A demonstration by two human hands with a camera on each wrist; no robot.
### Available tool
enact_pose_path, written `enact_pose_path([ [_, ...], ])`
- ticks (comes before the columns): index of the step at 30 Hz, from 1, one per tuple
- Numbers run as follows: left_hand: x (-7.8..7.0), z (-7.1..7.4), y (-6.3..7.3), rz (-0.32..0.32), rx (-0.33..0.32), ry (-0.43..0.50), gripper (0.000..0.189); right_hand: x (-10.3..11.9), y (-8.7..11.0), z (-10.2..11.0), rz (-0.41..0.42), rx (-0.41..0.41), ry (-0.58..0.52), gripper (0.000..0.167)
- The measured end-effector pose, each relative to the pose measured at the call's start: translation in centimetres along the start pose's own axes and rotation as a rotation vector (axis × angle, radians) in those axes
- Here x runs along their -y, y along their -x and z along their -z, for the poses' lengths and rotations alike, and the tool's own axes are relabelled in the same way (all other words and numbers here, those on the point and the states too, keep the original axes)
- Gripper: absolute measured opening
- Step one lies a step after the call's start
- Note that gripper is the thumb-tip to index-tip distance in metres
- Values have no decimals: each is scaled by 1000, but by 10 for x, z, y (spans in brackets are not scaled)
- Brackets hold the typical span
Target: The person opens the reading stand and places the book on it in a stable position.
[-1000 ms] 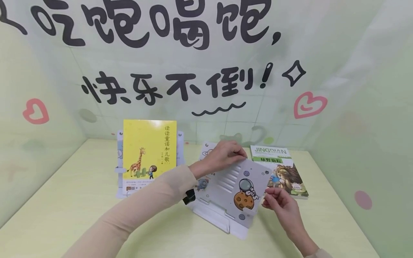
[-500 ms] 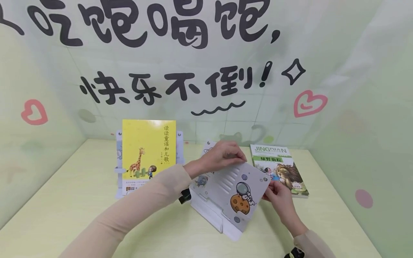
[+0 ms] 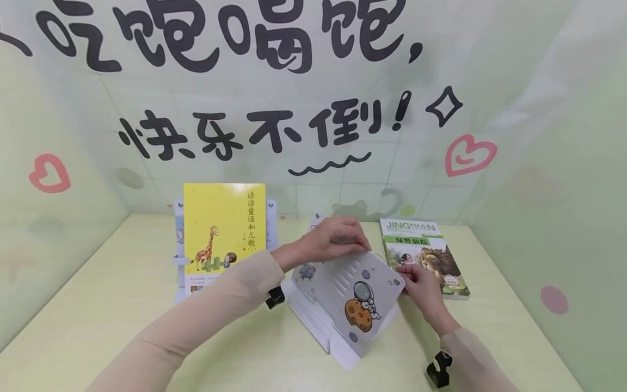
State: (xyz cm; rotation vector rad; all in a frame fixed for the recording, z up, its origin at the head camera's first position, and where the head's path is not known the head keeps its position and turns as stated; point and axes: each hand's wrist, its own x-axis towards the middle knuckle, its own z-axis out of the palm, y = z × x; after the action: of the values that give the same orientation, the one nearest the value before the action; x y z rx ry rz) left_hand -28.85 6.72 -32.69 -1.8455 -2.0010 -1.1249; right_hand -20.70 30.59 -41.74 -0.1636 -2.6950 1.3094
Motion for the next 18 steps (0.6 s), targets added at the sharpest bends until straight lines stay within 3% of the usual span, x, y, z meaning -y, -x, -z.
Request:
enact_pose_path([
  [8, -5, 12, 10, -16, 32, 8, 6, 0, -14, -3, -16, 49, 8, 21],
  [13, -9, 19, 19, -26, 43, 27, 5, 2, -21, -8, -40, 114, -46, 23],
  [18, -12, 24, 22, -33, 60, 56, 5, 4, -27, -7, -32, 150, 20, 21],
])
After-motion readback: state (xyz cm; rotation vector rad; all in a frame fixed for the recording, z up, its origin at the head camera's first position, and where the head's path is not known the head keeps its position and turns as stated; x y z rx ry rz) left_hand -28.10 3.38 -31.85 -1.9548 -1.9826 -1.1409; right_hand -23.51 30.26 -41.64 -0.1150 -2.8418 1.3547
